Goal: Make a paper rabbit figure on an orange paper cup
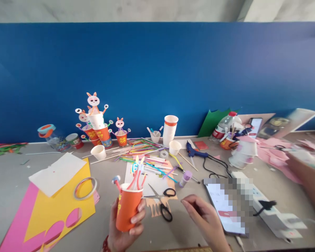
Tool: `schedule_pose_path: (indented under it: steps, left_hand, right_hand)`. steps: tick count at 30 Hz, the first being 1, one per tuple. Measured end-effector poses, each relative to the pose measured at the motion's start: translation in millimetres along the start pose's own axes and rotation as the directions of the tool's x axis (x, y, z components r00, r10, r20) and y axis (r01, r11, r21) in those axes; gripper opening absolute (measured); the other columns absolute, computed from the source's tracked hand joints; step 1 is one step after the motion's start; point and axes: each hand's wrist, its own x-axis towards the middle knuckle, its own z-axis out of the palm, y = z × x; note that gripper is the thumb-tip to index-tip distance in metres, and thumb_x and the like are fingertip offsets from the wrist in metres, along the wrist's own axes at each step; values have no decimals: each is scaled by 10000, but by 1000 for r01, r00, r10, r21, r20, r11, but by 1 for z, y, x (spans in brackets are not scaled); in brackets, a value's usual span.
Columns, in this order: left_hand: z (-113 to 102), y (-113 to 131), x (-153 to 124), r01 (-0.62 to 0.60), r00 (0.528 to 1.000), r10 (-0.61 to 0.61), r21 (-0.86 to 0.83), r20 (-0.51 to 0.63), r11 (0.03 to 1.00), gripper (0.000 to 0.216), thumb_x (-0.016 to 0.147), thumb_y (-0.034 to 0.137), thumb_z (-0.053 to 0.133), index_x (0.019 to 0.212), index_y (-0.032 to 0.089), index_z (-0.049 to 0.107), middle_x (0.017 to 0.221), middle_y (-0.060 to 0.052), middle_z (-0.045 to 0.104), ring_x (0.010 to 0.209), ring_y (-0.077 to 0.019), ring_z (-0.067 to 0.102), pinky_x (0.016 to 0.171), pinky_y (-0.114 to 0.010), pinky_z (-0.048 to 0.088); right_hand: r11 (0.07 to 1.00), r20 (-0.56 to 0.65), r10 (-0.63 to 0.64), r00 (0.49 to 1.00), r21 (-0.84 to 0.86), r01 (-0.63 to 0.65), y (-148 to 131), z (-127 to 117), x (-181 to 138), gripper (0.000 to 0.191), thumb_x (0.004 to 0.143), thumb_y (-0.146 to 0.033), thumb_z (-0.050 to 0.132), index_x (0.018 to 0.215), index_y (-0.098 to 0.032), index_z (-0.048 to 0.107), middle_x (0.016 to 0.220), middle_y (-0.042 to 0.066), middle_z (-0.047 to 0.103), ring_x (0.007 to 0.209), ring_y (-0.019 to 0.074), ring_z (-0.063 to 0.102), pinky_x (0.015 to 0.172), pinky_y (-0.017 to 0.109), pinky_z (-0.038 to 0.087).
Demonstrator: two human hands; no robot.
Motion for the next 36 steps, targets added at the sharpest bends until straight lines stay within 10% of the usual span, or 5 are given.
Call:
schedule_pose_path:
  steps: [11, 21, 30, 36]
  left_hand:
    - [-2, 8, 2, -14, 995, 27, 131, -98, 991, 514, 816, 533, 606, 1054, 77, 621, 878, -78, 530, 591, -68, 467, 360, -104, 346]
    - [5, 23, -5, -54, 922, 194, 385, -336, 922, 480, 757, 586, 673, 989, 167, 706, 949, -117, 664, 762, -211, 587, 641, -330, 500]
    - [-9, 15, -7, -105, 957, 240, 575, -164, 812, 674, 732, 735, 580, 1031, 144, 705, 1072, -163, 640, 743, -205, 548, 630, -324, 465]
    - [-10, 18, -10, -90, 948, 252, 596, -194, 798, 591, 717, 615, 697, 1117, 179, 676, 1072, -139, 626, 856, -235, 555, 715, -322, 464]
  right_hand:
    - [968, -361, 6, 932, -233, -96, 38, -86, 7, 345, 785, -556, 625, 812, -222, 707, 608, 30, 636, 529, 193, 597, 449, 256, 491]
    - [799, -428, -18, 904, -549, -245, 74, -152, 24, 378, 786, -583, 513, 819, -246, 680, 841, 64, 741, 703, 258, 690, 655, 362, 537]
    - [657, -17, -62, 998, -753, 28, 50, -117, 101, 240, 919, -351, 452, 979, -214, 640, 1014, 71, 686, 853, 207, 673, 729, 294, 524]
    - [537, -11, -29, 1000, -844, 6, 61, -100, 182, 376, 822, -112, 575, 1192, -175, 603, 1281, 153, 567, 1158, 320, 542, 899, 397, 455]
